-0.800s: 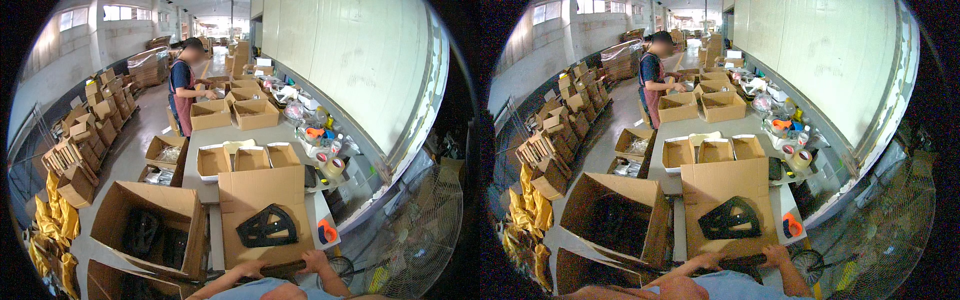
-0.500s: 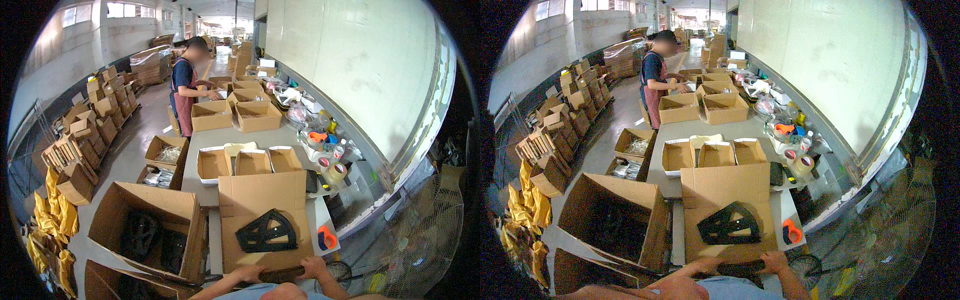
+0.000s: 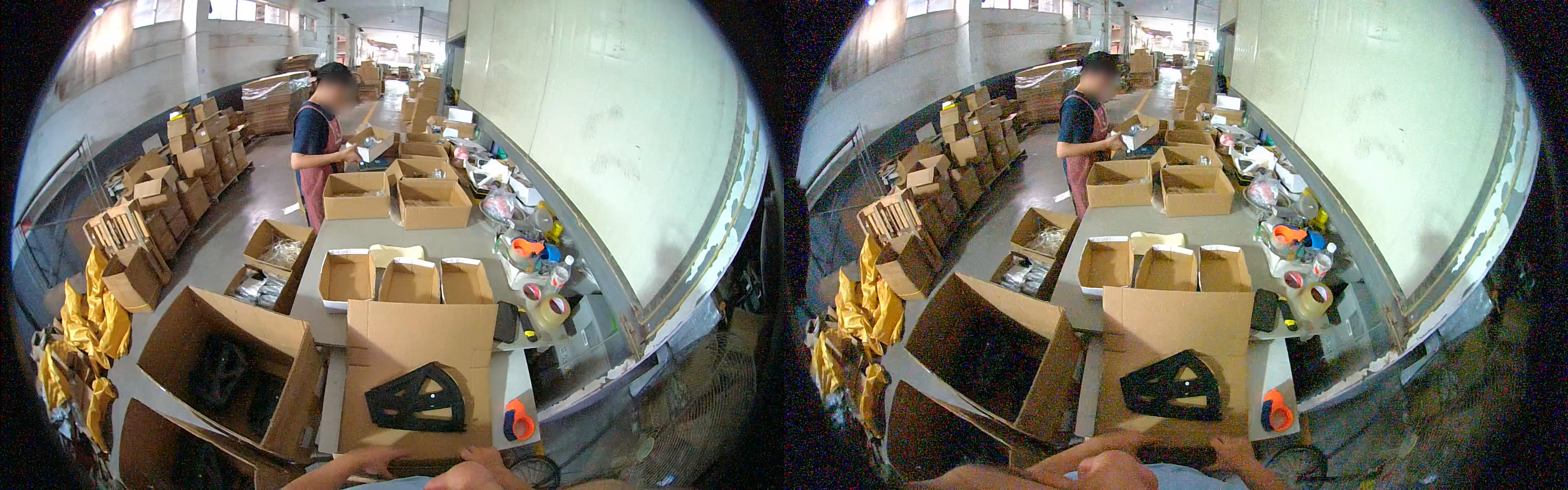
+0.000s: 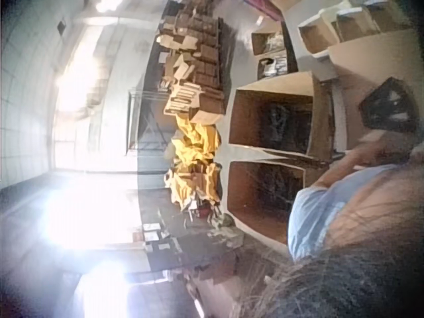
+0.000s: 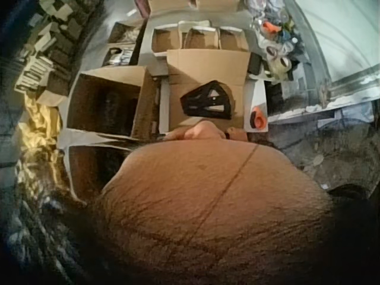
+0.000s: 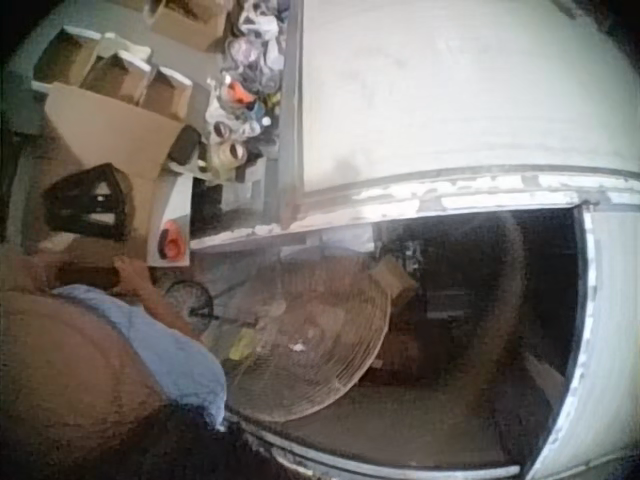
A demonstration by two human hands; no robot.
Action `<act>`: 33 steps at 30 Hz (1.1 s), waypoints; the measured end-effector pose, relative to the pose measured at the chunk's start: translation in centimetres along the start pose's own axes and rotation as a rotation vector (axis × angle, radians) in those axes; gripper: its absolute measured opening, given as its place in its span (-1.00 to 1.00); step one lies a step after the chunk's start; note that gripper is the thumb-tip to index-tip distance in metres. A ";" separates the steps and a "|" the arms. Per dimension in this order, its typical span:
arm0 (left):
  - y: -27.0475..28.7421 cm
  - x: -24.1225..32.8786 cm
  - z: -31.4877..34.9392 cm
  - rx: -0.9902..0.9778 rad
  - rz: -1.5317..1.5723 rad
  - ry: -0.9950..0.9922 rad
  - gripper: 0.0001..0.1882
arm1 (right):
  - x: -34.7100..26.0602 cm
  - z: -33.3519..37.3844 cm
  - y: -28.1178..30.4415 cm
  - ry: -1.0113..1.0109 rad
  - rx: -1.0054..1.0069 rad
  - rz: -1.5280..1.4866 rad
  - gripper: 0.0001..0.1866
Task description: The person places black plastic-wrapped parts and small white boxes into cardboard boxes, then seals the boxes using a tape dispenser.
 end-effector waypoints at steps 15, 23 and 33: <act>-0.9 -2.6 -1.7 0.136 -0.275 0.213 -0.22 | 3.9 -2.7 0.3 0.090 -0.074 -0.590 -0.14; 1.2 1.8 2.2 0.246 -0.256 0.312 -0.27 | 16.3 -10.4 11.7 0.125 0.688 -0.892 -0.64; 0.9 2.6 3.6 0.196 -0.273 0.474 -0.30 | 22.3 -22.9 27.1 -0.195 0.711 -0.139 -0.77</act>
Point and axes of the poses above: each hand's wrist, its own z-axis away from the middle knuckle, its own y-axis out of the back of the hand, x = y × z, the point moved 8 cm from there along -z, towards the middle knuckle, and after that the axes turned 12 degrees about y, right-handed, at the moved point
